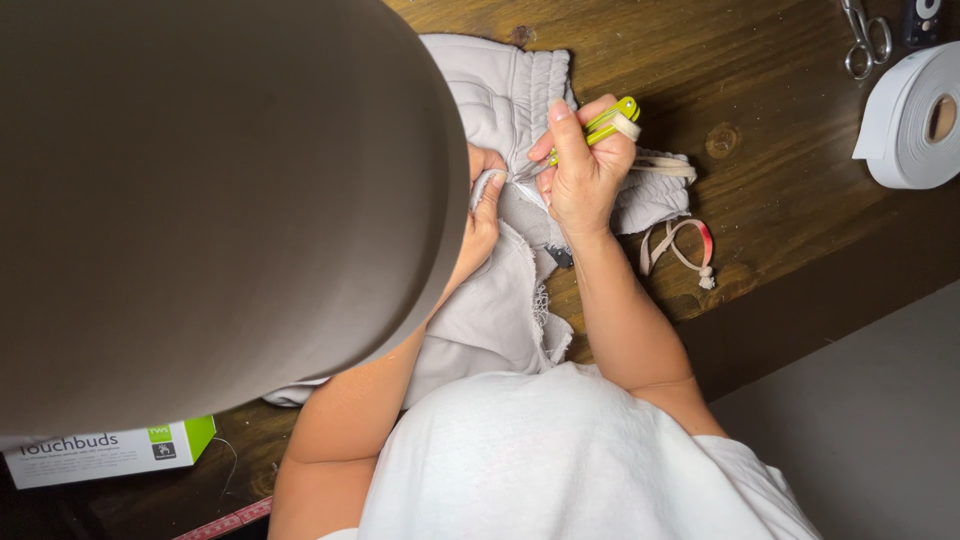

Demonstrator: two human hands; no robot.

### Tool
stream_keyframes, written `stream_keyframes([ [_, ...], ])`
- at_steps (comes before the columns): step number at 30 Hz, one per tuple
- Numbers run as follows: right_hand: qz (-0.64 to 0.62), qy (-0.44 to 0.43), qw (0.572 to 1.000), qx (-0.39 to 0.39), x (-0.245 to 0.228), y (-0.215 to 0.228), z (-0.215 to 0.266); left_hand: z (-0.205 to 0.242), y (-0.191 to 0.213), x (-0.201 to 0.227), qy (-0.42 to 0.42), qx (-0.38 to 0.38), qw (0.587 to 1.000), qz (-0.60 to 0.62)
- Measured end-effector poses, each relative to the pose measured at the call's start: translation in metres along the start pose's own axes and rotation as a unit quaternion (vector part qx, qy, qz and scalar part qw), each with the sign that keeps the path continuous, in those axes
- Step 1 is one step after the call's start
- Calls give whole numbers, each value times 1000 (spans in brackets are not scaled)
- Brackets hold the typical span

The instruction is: The person uses a yellow utility knife to cut the waistband of a pair of light gray sweatpants laid on a wooden table. The person holds the fabric with one hand while carefully cutting along the seam with the other.

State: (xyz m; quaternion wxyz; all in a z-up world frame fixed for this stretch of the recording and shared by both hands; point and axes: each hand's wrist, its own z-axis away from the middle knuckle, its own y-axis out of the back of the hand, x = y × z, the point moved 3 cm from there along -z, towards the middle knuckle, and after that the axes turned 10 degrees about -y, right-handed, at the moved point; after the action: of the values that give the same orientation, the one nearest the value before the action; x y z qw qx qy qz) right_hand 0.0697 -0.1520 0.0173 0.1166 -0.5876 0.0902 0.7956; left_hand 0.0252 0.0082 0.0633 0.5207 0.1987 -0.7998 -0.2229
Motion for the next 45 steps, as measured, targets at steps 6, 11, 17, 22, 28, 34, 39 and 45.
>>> stream_keyframes([
  [6,34,23,999,-30,-4,-3,3,-2,2,2,16,-5,1000,13],
  [11,34,66,996,-52,-5,-4,7,-1,3,1,26,-9,999,22],
  [17,17,84,994,-74,-5,-1,8,-2,3,1,28,-4,999,36],
  [22,-4,98,993,-58,-4,2,9,-1,0,-2,43,-10,997,61],
  [28,-61,61,996,-24,0,5,8,-4,4,-1,36,-23,997,70],
  [34,-34,103,993,-49,1,5,7,-5,7,0,38,-24,997,68],
  [39,-88,226,963,-121,9,6,1,-11,19,5,76,-52,990,105],
  [45,-97,213,967,-99,8,5,3,-9,16,3,79,-50,989,111],
])
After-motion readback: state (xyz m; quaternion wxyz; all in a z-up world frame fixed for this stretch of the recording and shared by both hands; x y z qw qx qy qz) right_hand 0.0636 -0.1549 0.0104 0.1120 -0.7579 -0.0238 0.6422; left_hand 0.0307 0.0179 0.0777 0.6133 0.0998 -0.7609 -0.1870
